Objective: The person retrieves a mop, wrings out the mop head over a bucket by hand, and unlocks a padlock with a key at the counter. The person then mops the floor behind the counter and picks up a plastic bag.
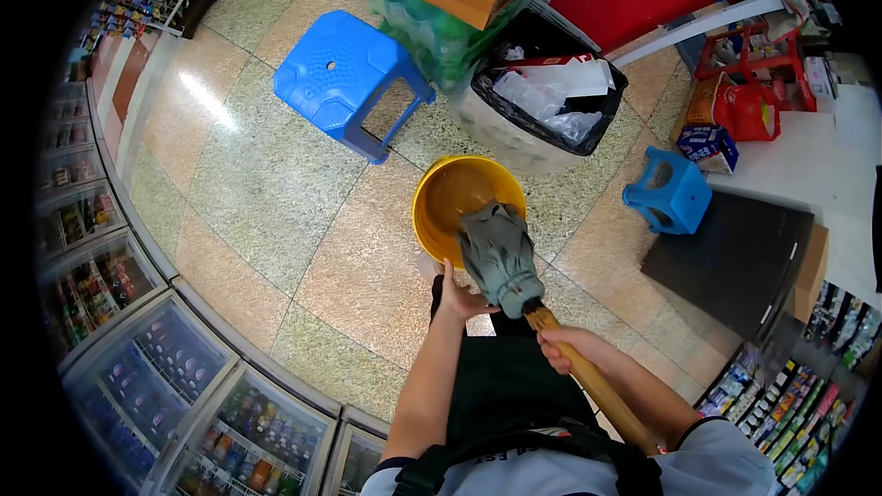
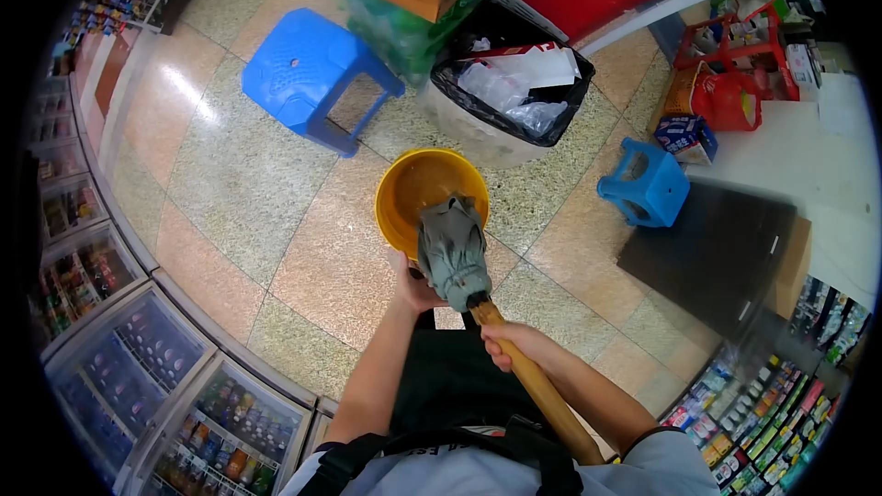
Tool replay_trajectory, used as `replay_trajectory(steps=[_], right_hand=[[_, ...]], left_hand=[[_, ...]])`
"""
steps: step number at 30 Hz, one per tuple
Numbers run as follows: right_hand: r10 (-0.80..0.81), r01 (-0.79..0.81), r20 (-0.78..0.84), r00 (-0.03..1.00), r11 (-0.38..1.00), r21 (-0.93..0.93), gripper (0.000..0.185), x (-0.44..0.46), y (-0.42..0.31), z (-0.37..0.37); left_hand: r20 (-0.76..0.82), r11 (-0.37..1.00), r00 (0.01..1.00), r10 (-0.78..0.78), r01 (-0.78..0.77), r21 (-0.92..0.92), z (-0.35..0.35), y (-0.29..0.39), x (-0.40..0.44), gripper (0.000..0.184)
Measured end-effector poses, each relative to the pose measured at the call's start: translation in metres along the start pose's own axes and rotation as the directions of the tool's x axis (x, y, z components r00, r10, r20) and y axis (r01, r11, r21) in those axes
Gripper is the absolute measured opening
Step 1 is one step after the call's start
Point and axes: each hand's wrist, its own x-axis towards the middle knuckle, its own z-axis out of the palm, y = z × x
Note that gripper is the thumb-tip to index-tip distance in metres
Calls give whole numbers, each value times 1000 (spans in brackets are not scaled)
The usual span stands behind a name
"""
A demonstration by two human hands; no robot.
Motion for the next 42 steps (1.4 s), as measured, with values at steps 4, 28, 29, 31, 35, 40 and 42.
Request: replay_trajectory(steps=[4, 28, 29, 31, 35, 40, 42], right_hand=[[40, -41, 27, 999, 997, 64, 24, -53, 13, 22], [-8, -225, 373, 928, 784, 578, 57, 74, -16, 34], [-35, -206, 379, 925, 792, 575, 59, 65, -16, 35], [-83, -136, 372, 925, 841, 524, 62, 48, -16, 36], [-175, -139, 410, 895, 765, 629, 63, 13, -19, 51], [-250, -187, 466, 849, 683, 706, 73, 0, -12, 73], [-322, -261, 522, 790, 594, 761, 74, 4, -8, 71]], left_hand=[[754, 938, 558, 346, -174, -301, 6, -20, 17, 95], [788, 945, 522, 326, -189, -266, 18, 35, 17, 46], [774, 939, 533, 343, -205, -275, 20, 39, 18, 46], [744, 920, 542, 391, -225, -319, 20, 40, 20, 46], [672, 847, 517, 531, -289, -447, 31, 20, 24, 47], [632, 788, 472, 615, -344, -510, 54, -16, 18, 47], [633, 797, 484, 604, -343, -498, 57, -9, 16, 47]])
